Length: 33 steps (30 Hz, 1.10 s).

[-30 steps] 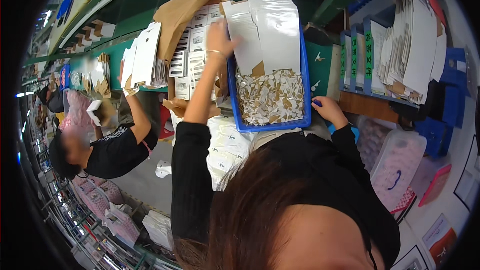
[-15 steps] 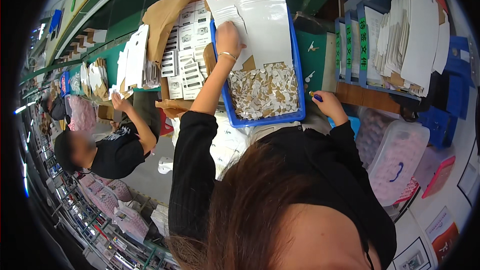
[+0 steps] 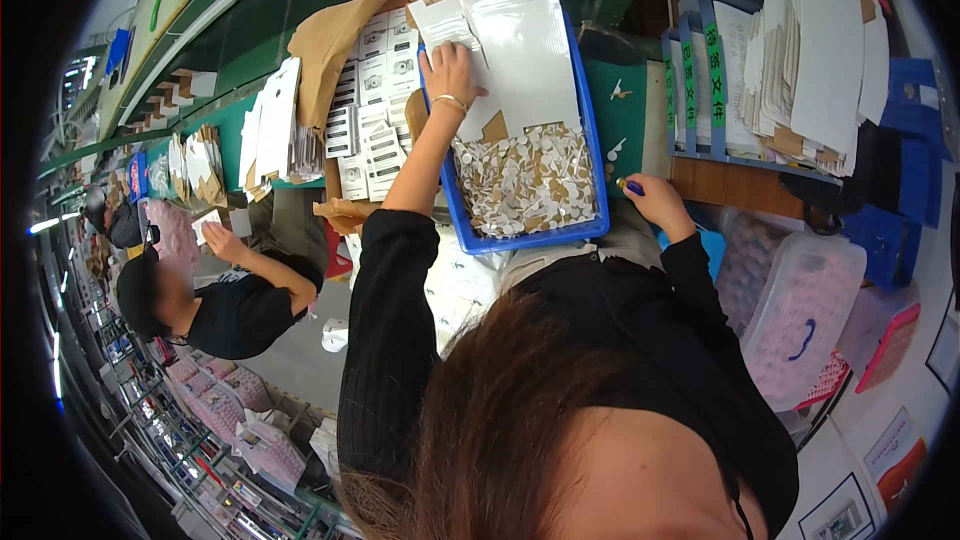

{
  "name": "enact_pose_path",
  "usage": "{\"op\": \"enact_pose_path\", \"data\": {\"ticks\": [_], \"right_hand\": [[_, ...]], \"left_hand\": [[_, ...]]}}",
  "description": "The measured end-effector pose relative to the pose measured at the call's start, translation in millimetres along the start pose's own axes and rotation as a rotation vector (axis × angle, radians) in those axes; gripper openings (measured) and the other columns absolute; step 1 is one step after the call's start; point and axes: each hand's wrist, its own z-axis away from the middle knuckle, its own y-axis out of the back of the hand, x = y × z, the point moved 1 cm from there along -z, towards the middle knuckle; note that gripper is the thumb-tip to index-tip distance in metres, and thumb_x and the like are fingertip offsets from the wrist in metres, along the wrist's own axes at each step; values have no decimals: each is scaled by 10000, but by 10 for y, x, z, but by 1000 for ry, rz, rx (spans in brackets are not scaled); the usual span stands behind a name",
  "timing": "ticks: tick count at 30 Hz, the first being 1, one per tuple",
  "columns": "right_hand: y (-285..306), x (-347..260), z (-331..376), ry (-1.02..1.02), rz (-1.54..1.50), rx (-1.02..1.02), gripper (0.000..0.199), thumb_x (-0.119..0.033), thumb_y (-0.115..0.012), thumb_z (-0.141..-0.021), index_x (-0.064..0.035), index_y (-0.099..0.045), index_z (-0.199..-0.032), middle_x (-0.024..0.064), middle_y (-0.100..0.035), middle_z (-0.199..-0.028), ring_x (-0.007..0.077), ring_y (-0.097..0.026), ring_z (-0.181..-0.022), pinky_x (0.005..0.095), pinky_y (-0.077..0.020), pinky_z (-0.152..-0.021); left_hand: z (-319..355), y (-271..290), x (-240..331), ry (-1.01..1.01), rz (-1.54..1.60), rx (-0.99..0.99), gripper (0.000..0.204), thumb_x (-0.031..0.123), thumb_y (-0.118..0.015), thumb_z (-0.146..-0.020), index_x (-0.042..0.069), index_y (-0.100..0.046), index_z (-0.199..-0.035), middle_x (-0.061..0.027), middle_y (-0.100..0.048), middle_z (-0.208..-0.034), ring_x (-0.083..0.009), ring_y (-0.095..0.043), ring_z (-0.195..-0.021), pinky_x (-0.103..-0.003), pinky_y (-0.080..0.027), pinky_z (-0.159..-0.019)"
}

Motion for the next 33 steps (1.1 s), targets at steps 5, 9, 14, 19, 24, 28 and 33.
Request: {"op": "enact_pose_path", "data": {"ticks": [5,9,14,19,24,28,33], "right_hand": [[-41,-34,52,5,6,10,239,-202,-548,-785,-36,-590,-952,112,-629,-913,324,-581,-789,376,-456,-671],[-57,-53,126,-6,17,18,251,-205,-547,-784,-33,-589,-963,116,-628,-919,328,-579,-787,375,-457,-672],[-112,-16,125,17,-113,44,261,-162,-539,-793,-32,-571,-1018,126,-615,-958,322,-578,-808,367,-458,-681],[0,-212,-304,333,-164,364,516,-129,-544,-809,-49,-332,-1273,142,-444,-1228,302,-521,-986,368,-447,-745],[277,-817,-685,499,-418,468,626,-174,-628,-773,10,-308,-1278,155,-498,-1156,179,-534,-725,267,-433,-643],[333,-884,-877,497,-406,167,454,-171,-654,-749,22,-487,-1124,116,-596,-969,127,-488,-624,229,-410,-591],[93,-835,-922,651,-460,290,267,-141,-645,-751,31,-571,-941,69,-618,-773,120,-485,-589,228,-408,-566]], "left_hand": [[23,-60,17,-10,-51,83,801,369,-813,-465,57,-439,-1101,-116,-451,-1125,-274,-408,-1079,-423,-226,-983],[7,-41,39,-34,-52,155,780,350,-818,-462,57,-445,-1082,-121,-451,-1115,-286,-415,-1059,-425,-235,-975],[-40,48,-79,-13,168,-19,703,334,-817,-447,45,-458,-977,-136,-456,-1064,-284,-422,-1013,-458,-236,-970],[321,114,-82,-76,185,198,681,319,-819,-454,37,-455,-956,-153,-450,-1070,-307,-418,-1016,-447,-268,-952],[886,166,-47,-128,215,416,621,343,-792,-519,33,-461,-943,-158,-443,-1073,-303,-412,-1018,-416,-308,-928],[1075,349,32,-46,1092,614,475,434,-621,-730,23,-492,-929,-140,-462,-1060,-263,-417,-1020,-362,-333,-908],[1142,-467,-141,303,1914,301,554,579,-363,-836,59,-544,-895,-78,-521,-958,-184,-457,-899,-292,-363,-784]]}}
